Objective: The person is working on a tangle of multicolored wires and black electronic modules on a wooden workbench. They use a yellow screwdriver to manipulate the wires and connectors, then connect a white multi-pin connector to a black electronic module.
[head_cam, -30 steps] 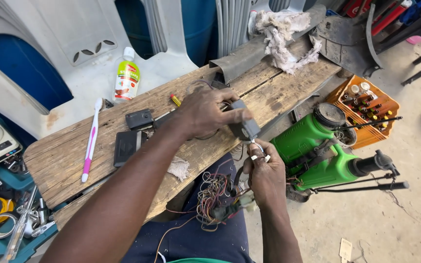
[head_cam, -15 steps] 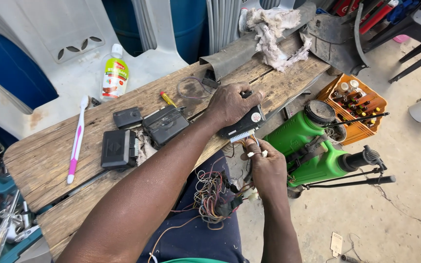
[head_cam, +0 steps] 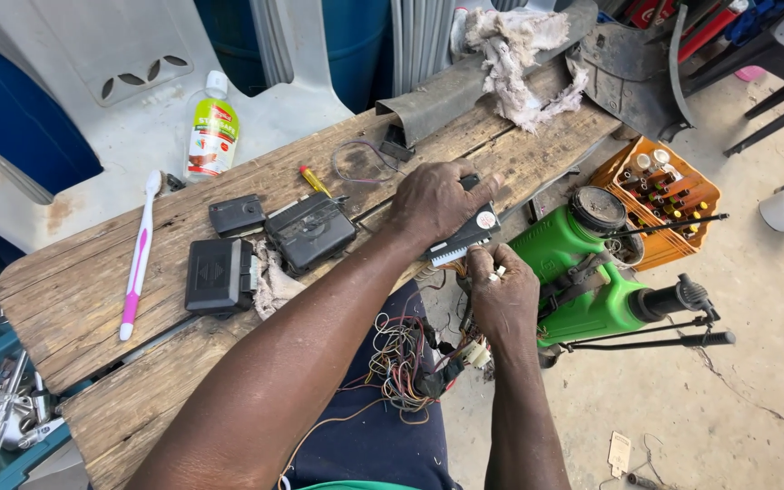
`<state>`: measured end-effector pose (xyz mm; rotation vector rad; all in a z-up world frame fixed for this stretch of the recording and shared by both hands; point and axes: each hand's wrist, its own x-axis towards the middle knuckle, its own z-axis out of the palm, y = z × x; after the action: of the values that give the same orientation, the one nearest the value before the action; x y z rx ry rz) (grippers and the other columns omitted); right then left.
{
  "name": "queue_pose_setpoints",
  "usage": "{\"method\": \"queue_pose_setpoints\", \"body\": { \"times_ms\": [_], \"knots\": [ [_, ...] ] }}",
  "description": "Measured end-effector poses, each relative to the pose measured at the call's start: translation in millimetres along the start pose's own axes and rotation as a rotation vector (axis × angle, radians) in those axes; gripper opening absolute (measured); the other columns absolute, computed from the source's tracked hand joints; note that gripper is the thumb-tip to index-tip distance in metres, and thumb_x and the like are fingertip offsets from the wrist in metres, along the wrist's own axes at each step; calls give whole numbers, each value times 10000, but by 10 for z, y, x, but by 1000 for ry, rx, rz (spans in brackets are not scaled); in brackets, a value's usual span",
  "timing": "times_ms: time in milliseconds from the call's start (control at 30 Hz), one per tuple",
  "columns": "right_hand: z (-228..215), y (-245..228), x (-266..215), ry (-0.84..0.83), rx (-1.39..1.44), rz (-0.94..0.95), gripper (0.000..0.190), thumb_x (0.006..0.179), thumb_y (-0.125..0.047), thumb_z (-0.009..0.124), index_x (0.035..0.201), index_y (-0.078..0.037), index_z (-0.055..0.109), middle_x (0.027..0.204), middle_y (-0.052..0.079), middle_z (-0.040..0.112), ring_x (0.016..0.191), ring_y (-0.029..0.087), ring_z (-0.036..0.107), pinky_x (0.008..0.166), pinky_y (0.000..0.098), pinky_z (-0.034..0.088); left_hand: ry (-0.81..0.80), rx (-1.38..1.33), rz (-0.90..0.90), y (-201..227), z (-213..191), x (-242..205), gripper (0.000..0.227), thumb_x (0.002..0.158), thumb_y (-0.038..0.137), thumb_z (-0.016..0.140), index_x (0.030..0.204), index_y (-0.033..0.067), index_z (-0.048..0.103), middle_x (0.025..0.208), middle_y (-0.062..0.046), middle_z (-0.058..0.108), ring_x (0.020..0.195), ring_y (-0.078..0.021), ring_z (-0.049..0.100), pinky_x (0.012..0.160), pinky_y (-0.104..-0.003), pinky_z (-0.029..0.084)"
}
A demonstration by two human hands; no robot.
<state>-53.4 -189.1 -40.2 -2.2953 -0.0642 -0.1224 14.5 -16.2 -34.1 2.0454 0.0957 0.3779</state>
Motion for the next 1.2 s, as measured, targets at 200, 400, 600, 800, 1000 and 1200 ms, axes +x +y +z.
{"method": "queue_pose_setpoints", "body": {
  "times_ms": [200,400,600,800,1000,1200],
  "knots": [
    [1,34,92,-29,-30,-14,263,950,-341,660,761,-169,723,670,137,612,729,278,609,700,420,493,6,4,17,56,11,-49,632,922,729,559,1046,166,818,904,-189,796,998,-416,784,852,-547,596],
    [56,192,145,-7,4,-94,301,974,-322,674,750,-125,718,700,177,654,702,301,608,702,449,498,17,35,47,30,32,-35,648,944,717,521,1076,154,814,880,-184,798,971,-418,789,833,-566,580],
    [121,268,93,9,200,-194,286,1008,-240,660,766,-97,709,680,107,652,741,180,555,679,354,445,-35,33,41,123,-25,-70,650,929,725,532,1075,164,827,902,-187,809,988,-430,783,849,-580,568],
    [252,341,-22,-70,304,-80,353,1039,-272,563,803,-83,744,654,112,644,649,177,487,616,315,385,-120,213,105,11,200,134,551,845,721,651,781,196,805,776,-179,770,834,-412,794,710,-518,596],
    [334,91,-217,-163,378,31,384,1123,-267,466,936,-91,752,712,58,564,659,166,452,619,312,375,-197,434,163,9,156,288,623,841,739,674,802,134,820,731,-198,737,815,-406,789,673,-513,602],
    [307,-96,-225,-95,198,-72,300,1085,-289,631,932,-112,818,879,152,802,913,308,732,894,439,546,44,700,450,67,-50,4,418,870,532,735,964,136,831,1023,-125,712,1038,-340,679,884,-520,517]
  ]
}}
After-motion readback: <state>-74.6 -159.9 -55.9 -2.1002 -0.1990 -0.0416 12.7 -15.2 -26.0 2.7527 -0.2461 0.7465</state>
